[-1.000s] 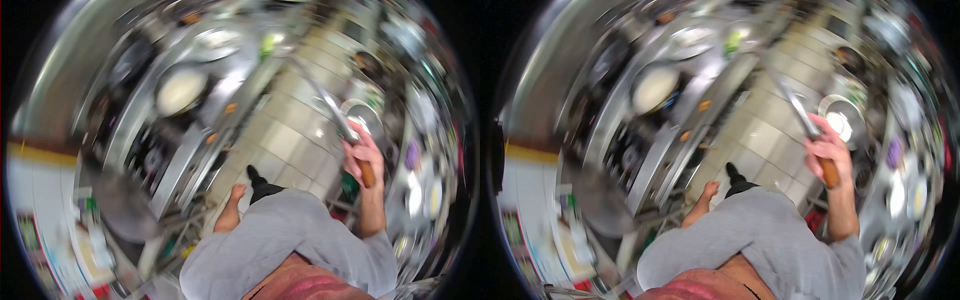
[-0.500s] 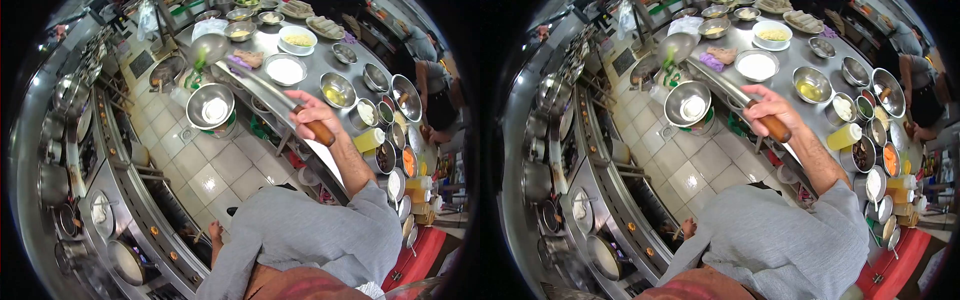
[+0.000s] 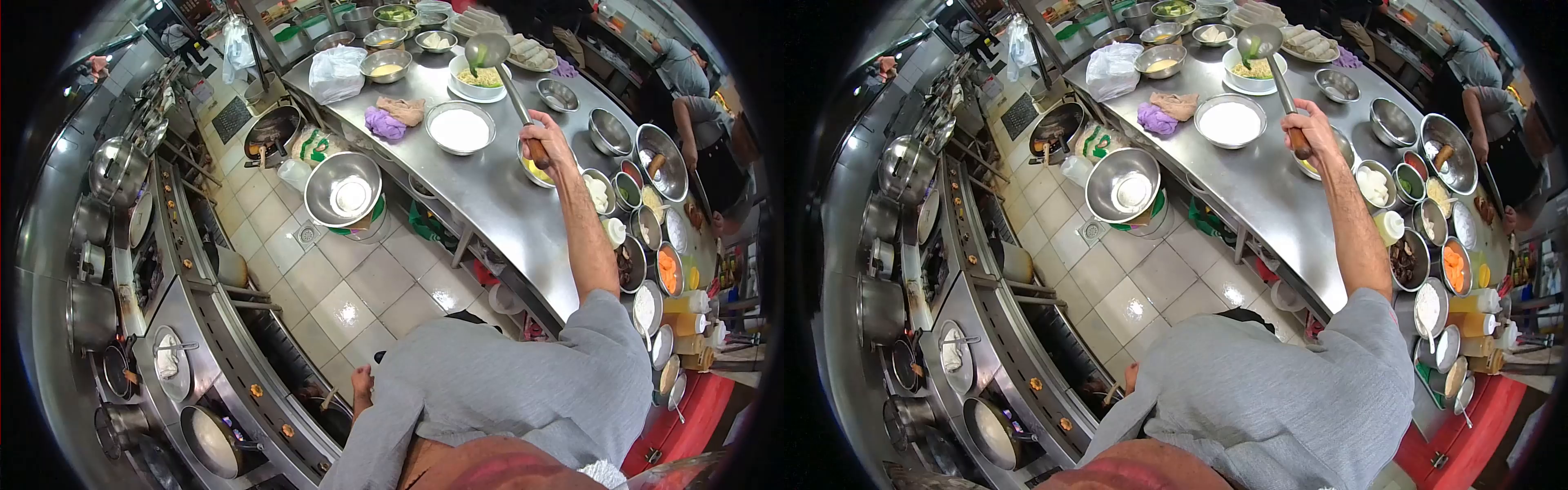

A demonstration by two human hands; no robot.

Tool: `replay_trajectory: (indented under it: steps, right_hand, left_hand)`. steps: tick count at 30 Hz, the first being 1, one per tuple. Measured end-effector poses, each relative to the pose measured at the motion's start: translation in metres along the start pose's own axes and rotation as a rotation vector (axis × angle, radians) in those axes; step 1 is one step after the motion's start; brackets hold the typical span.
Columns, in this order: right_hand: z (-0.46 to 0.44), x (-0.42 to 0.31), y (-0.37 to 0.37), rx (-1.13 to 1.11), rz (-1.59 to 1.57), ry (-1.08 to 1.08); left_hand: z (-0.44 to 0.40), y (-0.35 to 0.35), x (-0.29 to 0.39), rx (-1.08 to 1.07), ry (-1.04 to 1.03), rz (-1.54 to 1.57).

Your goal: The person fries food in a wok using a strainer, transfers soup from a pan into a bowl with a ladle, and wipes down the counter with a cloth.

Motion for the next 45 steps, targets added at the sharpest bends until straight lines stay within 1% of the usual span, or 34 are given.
replay_trajectory:
  steps: [2,4,5,7,8,9,11,13,15,17,18,19,20,21,22,23,24,25,26,27,29,31,33,34,36,38,39,40,41,42,43,44,45]
  right_hand:
    - [-0.004,0.005,0.005,0.026,0.035,-0.021]
    - [-0.004,0.012,0.014,0.059,0.4,-0.058]
    - [-0.004,0.016,0.015,0.05,0.404,-0.06]
    - [0.001,0.007,0.019,0.173,1.026,0.123]
    - [0.007,0.0,0.017,0.202,1.161,0.129]
    - [0.007,0.0,0.015,0.191,1.163,0.137]
    - [0.009,-0.007,0.013,0.217,1.431,0.19]
    - [0.01,-0.003,0.008,0.246,1.473,0.24]
    - [0.019,-0.004,-0.006,0.277,1.423,0.274]
    - [0.03,-0.003,-0.022,0.238,1.392,0.336]
    - [0.03,0.004,-0.025,0.14,1.114,0.377]
    - [0.035,0.014,-0.043,0.014,0.832,0.397]
    - [0.07,0.01,-0.077,-0.09,0.583,0.025]
    - [0.078,0.024,-0.093,-0.152,0.196,0.032]
    - [0.095,0.026,-0.124,-0.274,0.025,-0.036]
    - [0.109,0.033,-0.155,-0.492,-0.014,-0.08]
    - [0.125,0.048,-0.181,-0.612,-0.006,-0.095]
    - [0.136,0.063,-0.208,-0.723,0.0,-0.106]
    - [0.157,0.08,-0.238,-0.84,-0.051,-0.189]
    - [0.183,0.093,-0.268,-0.937,-0.1,-0.273]
    - [0.237,0.109,-0.321,-1.115,-0.053,-0.43]
    - [0.292,0.122,-0.369,-1.273,0.046,-0.488]
    - [0.341,0.134,-0.411,-1.394,0.22,-0.457]
    - [0.365,0.138,-0.432,-1.484,0.275,-0.399]
    - [0.409,0.147,-0.47,-1.653,0.381,-0.287]
    - [0.442,0.158,-0.506,-1.749,0.511,-0.118]
    - [0.458,0.161,-0.524,-1.794,0.571,-0.016]
    - [0.473,0.162,-0.54,-1.807,0.573,-0.014]
    - [0.488,0.162,-0.554,-1.841,0.641,0.076]
    - [0.501,0.164,-0.567,-1.872,0.706,0.17]
    - [0.51,0.171,-0.579,-1.882,0.712,0.169]
    - [0.519,0.175,-0.592,-1.92,0.728,0.304]
    - [0.529,0.177,-0.603,-1.954,0.739,0.443]
  left_hand:
    - [0.015,0.007,-0.018,0.006,0.038,-0.018]
    - [0.028,0.016,-0.027,0.016,0.054,-0.025]
    - [0.033,0.02,-0.029,0.022,0.06,-0.026]
    - [0.042,0.027,-0.03,0.03,0.065,-0.033]
    - [0.047,0.03,-0.026,0.037,0.059,-0.036]
    - [0.051,0.032,-0.02,0.046,0.051,-0.033]
    - [0.052,0.034,-0.015,0.061,0.038,-0.018]
    - [0.041,0.033,-0.016,0.068,0.032,0.034]
    - [0.023,0.032,-0.03,0.074,0.051,0.139]
    - [0.012,0.03,-0.031,0.088,0.046,0.09]
    - [0.001,0.03,-0.042,0.09,0.04,0.091]
    - [0.007,0.032,-0.037,0.149,-0.035,0.059]
    - [0.004,0.031,-0.037,0.134,-0.1,0.076]
    - [0.007,0.033,-0.038,0.189,-0.131,0.103]
    - [0.006,0.034,-0.042,0.19,-0.12,0.009]
    - [0.013,0.039,-0.04,0.243,-0.107,-0.025]
    - [0.003,0.041,-0.052,0.282,-0.14,-0.055]
    - [0.016,0.046,-0.055,0.353,-0.082,0.022]
    - [0.028,0.053,-0.055,0.374,-0.046,0.054]
    - [0.038,0.058,-0.061,0.385,-0.019,0.076]
    - [0.057,0.067,-0.086,0.446,0.035,0.166]
    - [0.066,0.077,-0.109,0.472,0.066,0.226]
    - [0.076,0.087,-0.145,0.485,0.149,0.178]
    - [0.072,0.089,-0.17,0.463,0.178,0.15]
    - [0.081,0.099,-0.2,0.508,0.208,0.189]
    - [0.093,0.116,-0.222,0.545,0.237,0.215]
    - [0.095,0.122,-0.232,0.514,0.281,0.268]
    - [0.098,0.126,-0.24,0.48,0.324,0.32]
    - [0.097,0.131,-0.249,0.481,0.33,0.33]
    - [0.098,0.143,-0.257,0.579,0.314,0.39]
    - [0.104,0.154,-0.261,0.674,0.299,0.449]
    - [0.102,0.157,-0.268,0.628,0.344,0.473]
    - [0.102,0.162,-0.27,0.628,0.349,0.483]
Point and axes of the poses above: each hand's wrist, its own z-axis away from the middle knuckle, its own y-axis out of the back of the hand, x = y × z, the point moved 9 cm from there along -z, towards the middle knuckle, and after that the axes turned 3 degrees about x, right-handed, at the moved point
